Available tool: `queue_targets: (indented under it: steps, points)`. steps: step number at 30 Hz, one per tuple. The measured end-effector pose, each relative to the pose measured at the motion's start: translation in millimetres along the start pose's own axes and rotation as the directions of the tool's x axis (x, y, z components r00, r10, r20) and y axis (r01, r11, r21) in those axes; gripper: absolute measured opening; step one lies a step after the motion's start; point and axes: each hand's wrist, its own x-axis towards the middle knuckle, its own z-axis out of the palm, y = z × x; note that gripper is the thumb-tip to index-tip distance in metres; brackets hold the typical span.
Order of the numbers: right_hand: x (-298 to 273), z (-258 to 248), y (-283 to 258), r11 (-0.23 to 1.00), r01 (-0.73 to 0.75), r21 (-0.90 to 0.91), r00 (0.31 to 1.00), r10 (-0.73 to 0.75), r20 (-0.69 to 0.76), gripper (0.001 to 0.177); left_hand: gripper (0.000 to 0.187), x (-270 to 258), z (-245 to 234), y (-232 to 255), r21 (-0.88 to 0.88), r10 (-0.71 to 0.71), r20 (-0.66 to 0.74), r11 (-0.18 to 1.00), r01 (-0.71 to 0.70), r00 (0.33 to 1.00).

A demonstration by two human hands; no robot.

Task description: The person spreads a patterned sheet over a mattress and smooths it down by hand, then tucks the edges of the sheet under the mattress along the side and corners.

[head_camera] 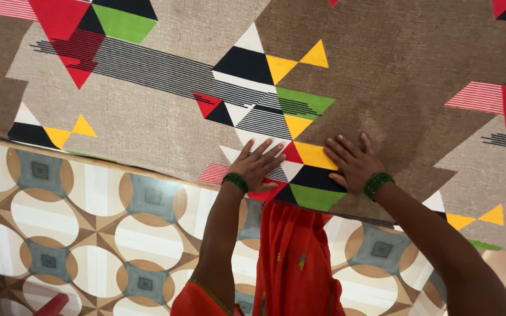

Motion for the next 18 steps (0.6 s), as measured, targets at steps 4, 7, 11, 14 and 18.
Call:
queue_targets:
  steps: [4, 7, 11, 14, 18]
  points:
    - [4.2, -0.9, 0.9, 1.0, 0.017, 0.021, 0.996, -0.016, -0.082, 0.076, 0.095, -0.5, 4.2, 1.0, 0.001, -0.006, -0.023, 1.0, 0.006, 1.0]
    - [28.0, -11.2, 9.3, 0.999, -0.008, -0.045, 0.983, -0.001, -0.184, 0.078, 0.094, 0.0, 2.2, 0.5, 0.016, -0.006, -0.005, 1.0, 0.006, 1.0]
    - [88.1, -36.8, 39.7, 0.921, -0.078, 0.381, 0.861, 0.255, -0.439, 0.077, 0.093, 1.2, -5.3, 2.3, 0.028, -0.011, 0.048, 1.0, 0.01, 0.999]
    - [118.4, -53.1, 56.8, 0.867, -0.171, 0.469, 0.849, 0.371, -0.376, 0.074, 0.093, 2.6, -8.6, 2.0, -0.01, -0.031, 0.111, 0.999, 0.033, 0.993]
    - [123.2, -53.3, 44.0, 0.868, -0.211, 0.449, 0.835, 0.399, -0.379, 0.074, 0.091, 2.7, -7.1, 0.3, 0.008, -0.006, 0.099, 1.0, 0.005, 0.995]
